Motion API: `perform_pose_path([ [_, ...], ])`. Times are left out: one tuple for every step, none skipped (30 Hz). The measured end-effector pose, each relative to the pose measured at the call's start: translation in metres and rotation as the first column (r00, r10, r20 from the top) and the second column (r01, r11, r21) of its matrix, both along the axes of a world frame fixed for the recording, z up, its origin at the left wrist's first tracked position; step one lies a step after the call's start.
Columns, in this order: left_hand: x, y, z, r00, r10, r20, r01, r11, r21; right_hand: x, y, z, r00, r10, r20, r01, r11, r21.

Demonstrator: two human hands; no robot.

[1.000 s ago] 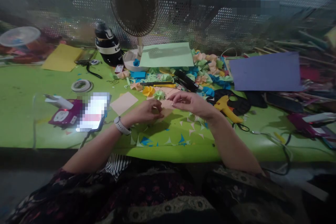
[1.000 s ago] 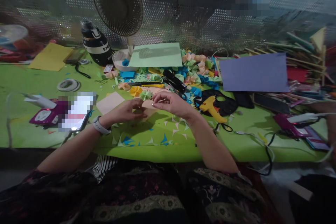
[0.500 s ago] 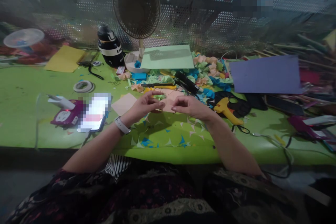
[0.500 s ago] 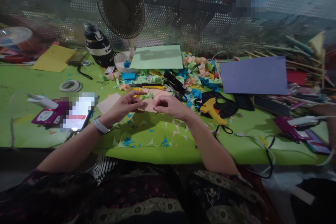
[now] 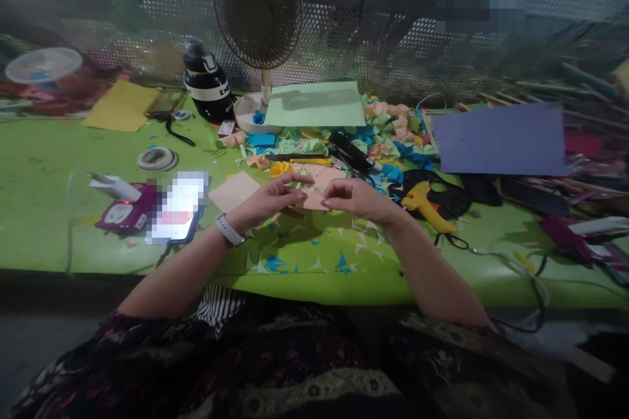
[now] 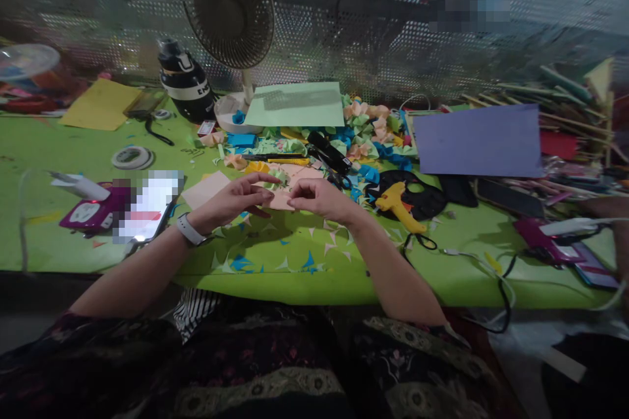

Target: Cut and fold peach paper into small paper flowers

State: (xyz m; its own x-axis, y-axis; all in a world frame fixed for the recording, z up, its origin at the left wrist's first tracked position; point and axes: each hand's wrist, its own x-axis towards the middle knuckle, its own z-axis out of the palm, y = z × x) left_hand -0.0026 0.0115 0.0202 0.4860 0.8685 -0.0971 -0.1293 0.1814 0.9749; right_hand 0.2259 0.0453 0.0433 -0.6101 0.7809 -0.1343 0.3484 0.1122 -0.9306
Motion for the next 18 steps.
perform_pose_path([
  [0.0002,-0.0003,0.0002,1.0,-0.003,0.006,0.003,1.0,-0.004,-0.0004,-0.0004,0.0004,1.0,-0.011,-0.004,0.011,1.0,0.001],
  [0.0004,-0.0004,0.0003,1.0,-0.007,0.011,0.007,1.0,-0.008,-0.0008,-0.0008,0.0007,1.0,-0.022,-0.007,0.022,1.0,0.001],
  [0.0006,-0.0006,0.0003,1.0,-0.011,0.015,0.011,1.0,-0.012,-0.001,-0.0012,0.001,0.999,-0.032,-0.01,0.032,0.999,0.001],
  [0.0008,-0.0006,0.0002,1.0,-0.015,0.019,0.015,1.0,-0.015,-0.0011,-0.0016,0.0012,0.999,-0.042,-0.013,0.042,0.999,-0.001],
  [0.0009,-0.0006,0.0001,1.0,-0.015,0.022,0.016,1.0,-0.018,-0.0012,-0.0018,0.0012,0.999,-0.048,-0.013,0.048,0.999,-0.004],
  [0.0009,-0.0005,0.0,1.0,-0.015,0.024,0.015,1.0,-0.018,-0.0011,-0.002,0.0011,0.999,-0.049,-0.012,0.049,0.999,-0.011],
  [0.0008,-0.0003,-0.0002,1.0,-0.015,0.024,0.016,1.0,-0.017,-0.001,-0.0021,0.0008,0.999,-0.049,-0.011,0.049,0.999,-0.018],
  [0.0007,-0.0001,-0.0004,1.0,-0.016,0.023,0.016,1.0,-0.015,-0.0009,-0.0021,0.0005,0.999,-0.049,-0.011,0.048,0.999,-0.023],
  [0.0005,0.0002,-0.0006,1.0,-0.016,0.021,0.016,1.0,-0.013,-0.0009,-0.0021,0.0002,0.999,-0.046,-0.014,0.046,0.999,-0.028],
  [0.0003,0.0004,-0.0008,1.0,-0.017,0.018,0.017,1.0,-0.011,-0.0009,-0.0021,-0.0001,0.999,-0.044,-0.018,0.044,0.999,-0.033],
  [0.0,0.0006,-0.001,1.0,-0.018,0.016,0.019,1.0,-0.009,-0.0009,-0.0021,-0.0003,0.999,-0.042,-0.024,0.041,0.998,-0.037],
  [-0.0002,0.0008,-0.0011,1.0,-0.022,0.015,0.022,1.0,-0.008,-0.001,-0.0021,-0.0003,0.999,-0.039,-0.03,0.037,0.998,-0.041],
  [-0.0005,0.001,-0.0012,1.0,-0.027,0.014,0.027,1.0,-0.006,-0.0011,-0.0021,-0.0003,0.999,-0.036,-0.034,0.035,0.998,-0.045],
  [-0.0007,0.0011,-0.0013,0.999,-0.031,0.014,0.031,1.0,-0.002,-0.0011,-0.0022,0.0,0.999,-0.035,-0.036,0.033,0.998,-0.049],
  [-0.0009,0.0013,-0.0013,0.999,-0.035,0.014,0.035,0.999,0.002,-0.001,-0.0023,0.0003,0.999,-0.037,-0.036,0.035,0.998,-0.054],
  [-0.0011,0.0014,-0.0012,0.999,-0.039,0.012,0.039,0.999,0.005,-0.0009,-0.0024,0.0006,0.999,-0.039,-0.034,0.037,0.998,-0.057],
  [-0.0013,0.0015,-0.0011,0.999,-0.042,0.01,0.042,0.999,0.009,-0.0008,-0.0025,0.001,0.999,-0.041,-0.03,0.039,0.997,-0.061],
  [-0.0014,0.0016,-0.0009,0.999,-0.045,0.008,0.045,0.999,0.012,-0.0006,-0.0027,0.0014,0.999,-0.043,-0.026,0.041,0.997,-0.064],
])
